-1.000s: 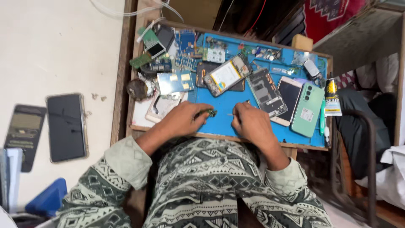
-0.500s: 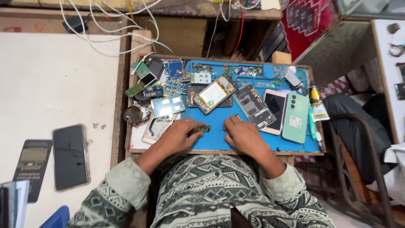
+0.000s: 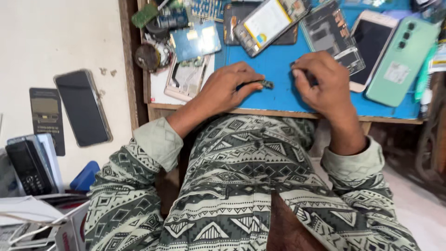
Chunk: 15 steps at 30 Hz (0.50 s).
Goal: The person repairs a disassembled smartphone at a workbench, using a small tool to work on the phone's internal components and battery. They lift and reposition the phone, detach a small green circuit board, and manipulate the board with both hands and a tool.
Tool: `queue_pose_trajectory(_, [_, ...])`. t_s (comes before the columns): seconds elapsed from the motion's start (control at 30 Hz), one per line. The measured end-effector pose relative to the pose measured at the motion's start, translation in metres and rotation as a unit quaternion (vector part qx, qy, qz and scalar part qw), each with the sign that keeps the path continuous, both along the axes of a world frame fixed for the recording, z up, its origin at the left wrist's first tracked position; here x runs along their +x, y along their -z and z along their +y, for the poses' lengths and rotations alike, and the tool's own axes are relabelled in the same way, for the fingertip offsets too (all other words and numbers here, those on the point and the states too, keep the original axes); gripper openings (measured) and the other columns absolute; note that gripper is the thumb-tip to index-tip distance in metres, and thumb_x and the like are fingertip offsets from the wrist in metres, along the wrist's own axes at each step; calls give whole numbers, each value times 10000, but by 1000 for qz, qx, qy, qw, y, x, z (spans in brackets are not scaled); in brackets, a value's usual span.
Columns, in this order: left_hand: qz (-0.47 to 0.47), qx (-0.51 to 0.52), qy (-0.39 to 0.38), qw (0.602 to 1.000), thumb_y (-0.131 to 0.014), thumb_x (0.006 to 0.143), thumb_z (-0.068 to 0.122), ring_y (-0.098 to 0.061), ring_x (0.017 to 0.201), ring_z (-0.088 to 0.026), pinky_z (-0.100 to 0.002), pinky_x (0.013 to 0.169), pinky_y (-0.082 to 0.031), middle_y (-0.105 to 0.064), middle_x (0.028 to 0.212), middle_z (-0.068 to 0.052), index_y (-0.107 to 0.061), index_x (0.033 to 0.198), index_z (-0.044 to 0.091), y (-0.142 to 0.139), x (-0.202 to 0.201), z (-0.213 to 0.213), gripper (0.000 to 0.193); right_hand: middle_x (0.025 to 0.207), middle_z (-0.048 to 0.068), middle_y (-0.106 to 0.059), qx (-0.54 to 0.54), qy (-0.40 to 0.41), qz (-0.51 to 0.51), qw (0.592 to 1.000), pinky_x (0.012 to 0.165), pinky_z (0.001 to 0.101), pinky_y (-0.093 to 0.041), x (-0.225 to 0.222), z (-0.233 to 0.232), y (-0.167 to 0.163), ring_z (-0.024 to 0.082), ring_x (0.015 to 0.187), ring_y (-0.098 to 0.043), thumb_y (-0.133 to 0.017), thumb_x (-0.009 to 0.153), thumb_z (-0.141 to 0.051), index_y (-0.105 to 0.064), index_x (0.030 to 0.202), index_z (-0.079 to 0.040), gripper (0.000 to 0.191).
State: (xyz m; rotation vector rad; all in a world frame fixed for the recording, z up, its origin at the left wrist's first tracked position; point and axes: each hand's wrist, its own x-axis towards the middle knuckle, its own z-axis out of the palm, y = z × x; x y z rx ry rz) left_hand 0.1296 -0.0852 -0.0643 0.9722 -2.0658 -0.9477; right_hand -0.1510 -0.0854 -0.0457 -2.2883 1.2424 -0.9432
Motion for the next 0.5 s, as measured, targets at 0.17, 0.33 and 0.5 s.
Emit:
queue_pose_trajectory(0.17, [-15,-10,9,1000,-752,980,237,-704,888,-267,-380,745,-546,-716,1013,-96,-775,1148,74,-1,-2,-6,235,994,97,-684,-31,-16,7,999,713,297,-540,-2,1,8,206,834,-691,-787,1062,-25,-755,1122,-25,69])
queue_pose_trajectory(0.33, [-44,-22,5,999,-750,981,255,-707,850,-230,-352,704,-543,-717,1001,-68,-785,1133,99,-4,-5,-2,221,938,92,-657,-10,-32,16,999,670,292,-528,1,4,10,198,792,-678,-803,1022,-32,-787,1077,-62,65])
queue_pose_trajectory(0.5, [-35,7,-1,999,-755,978,239,-701,828,-230,-360,684,-536,-710,971,-75,-787,1119,96,-2,-5,0,204,982,107,-670,13,-36,-23,999,659,298,-516,6,7,13,192,753,-656,-791,966,-11,-780,1096,-43,134])
